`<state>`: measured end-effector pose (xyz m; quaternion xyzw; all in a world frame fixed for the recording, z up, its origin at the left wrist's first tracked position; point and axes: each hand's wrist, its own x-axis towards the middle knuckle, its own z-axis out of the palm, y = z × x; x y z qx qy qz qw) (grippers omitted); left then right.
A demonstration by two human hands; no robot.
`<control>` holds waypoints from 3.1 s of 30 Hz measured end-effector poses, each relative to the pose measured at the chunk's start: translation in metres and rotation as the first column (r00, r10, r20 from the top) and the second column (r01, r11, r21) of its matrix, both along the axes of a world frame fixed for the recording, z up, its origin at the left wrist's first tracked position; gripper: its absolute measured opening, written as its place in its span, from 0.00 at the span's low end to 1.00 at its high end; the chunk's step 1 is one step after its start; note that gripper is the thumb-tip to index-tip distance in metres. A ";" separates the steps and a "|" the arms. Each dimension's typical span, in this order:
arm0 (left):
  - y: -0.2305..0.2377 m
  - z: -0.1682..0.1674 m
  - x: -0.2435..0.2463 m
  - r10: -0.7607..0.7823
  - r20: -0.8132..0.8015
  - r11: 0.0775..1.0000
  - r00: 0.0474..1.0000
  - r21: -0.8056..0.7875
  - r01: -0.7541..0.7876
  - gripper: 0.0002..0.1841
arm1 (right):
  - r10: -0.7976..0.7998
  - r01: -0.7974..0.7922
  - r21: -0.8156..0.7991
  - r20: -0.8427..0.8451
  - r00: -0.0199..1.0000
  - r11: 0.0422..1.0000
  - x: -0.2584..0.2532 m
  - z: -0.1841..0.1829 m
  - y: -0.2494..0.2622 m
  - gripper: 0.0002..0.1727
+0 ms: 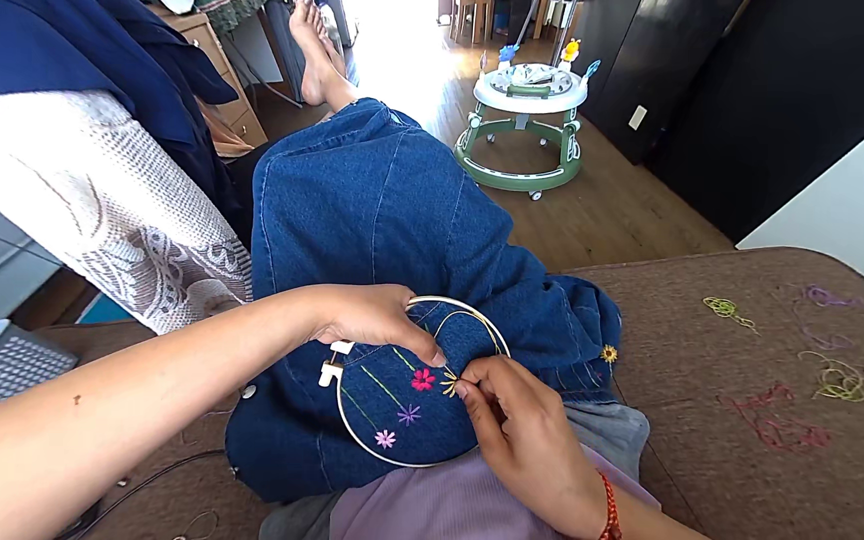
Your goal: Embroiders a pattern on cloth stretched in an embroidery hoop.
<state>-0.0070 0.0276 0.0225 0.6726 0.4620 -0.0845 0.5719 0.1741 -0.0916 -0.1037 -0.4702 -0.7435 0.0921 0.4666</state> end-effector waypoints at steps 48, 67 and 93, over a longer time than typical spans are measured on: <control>0.004 -0.004 -0.004 -0.080 0.079 0.996 0.994 -0.035 0.083 0.06 | 0.013 -0.013 0.007 -0.003 1.000 1.000 0.004 -0.008 -0.005 0.08; 0.000 -0.001 -0.005 -0.074 0.097 0.996 0.993 -0.052 0.079 0.08 | 0.044 -0.047 -0.029 -0.110 0.993 0.998 0.002 0.006 0.004 0.10; 0.001 -0.012 -0.009 -0.072 0.154 0.997 0.985 0.023 0.069 0.09 | 0.571 -0.577 0.142 -0.455 0.684 0.804 0.011 0.177 0.074 0.09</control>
